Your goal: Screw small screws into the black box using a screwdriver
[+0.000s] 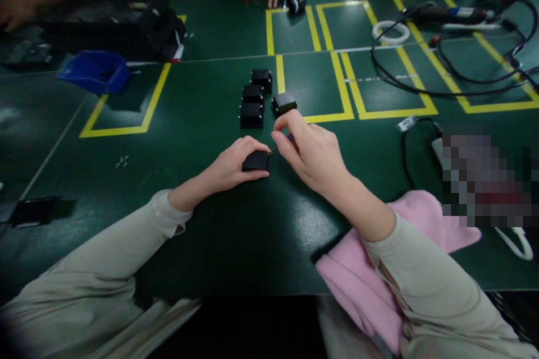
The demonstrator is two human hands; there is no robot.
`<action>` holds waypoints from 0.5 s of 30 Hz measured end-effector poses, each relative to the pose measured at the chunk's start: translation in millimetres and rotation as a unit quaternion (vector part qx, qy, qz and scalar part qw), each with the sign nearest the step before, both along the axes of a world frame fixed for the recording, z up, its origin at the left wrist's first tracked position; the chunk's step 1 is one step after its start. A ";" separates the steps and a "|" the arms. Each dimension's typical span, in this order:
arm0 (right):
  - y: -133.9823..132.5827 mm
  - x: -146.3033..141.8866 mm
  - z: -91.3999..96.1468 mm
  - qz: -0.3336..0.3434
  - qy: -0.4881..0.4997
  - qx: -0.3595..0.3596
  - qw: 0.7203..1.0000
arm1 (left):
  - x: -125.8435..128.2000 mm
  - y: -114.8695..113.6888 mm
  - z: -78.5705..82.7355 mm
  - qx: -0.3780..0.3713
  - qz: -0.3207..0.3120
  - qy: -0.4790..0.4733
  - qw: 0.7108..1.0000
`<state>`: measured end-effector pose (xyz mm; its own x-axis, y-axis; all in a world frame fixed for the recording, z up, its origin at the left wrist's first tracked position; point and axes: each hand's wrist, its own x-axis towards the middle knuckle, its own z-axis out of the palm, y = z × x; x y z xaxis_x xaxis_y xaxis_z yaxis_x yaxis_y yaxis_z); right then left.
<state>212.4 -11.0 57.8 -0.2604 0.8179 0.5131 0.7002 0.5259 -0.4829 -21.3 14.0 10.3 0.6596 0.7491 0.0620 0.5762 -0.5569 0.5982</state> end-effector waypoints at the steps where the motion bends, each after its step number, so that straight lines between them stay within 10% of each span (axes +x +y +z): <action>1: -0.1 0.0 0.1 -0.001 -0.004 -0.001 1.000 | 0.1 0.0 0.1 0.000 0.000 -0.001 1.000; 15: -0.3 -0.4 1.5 0.008 -0.005 0.006 1.000 | -0.4 0.5 -0.9 0.000 -0.004 -0.002 1.000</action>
<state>212.0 -11.3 59.3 -0.2773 0.8076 0.5205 0.6965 0.5422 -0.4701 -21.6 14.5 9.5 0.6652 0.7438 0.0651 0.5692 -0.5616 0.6005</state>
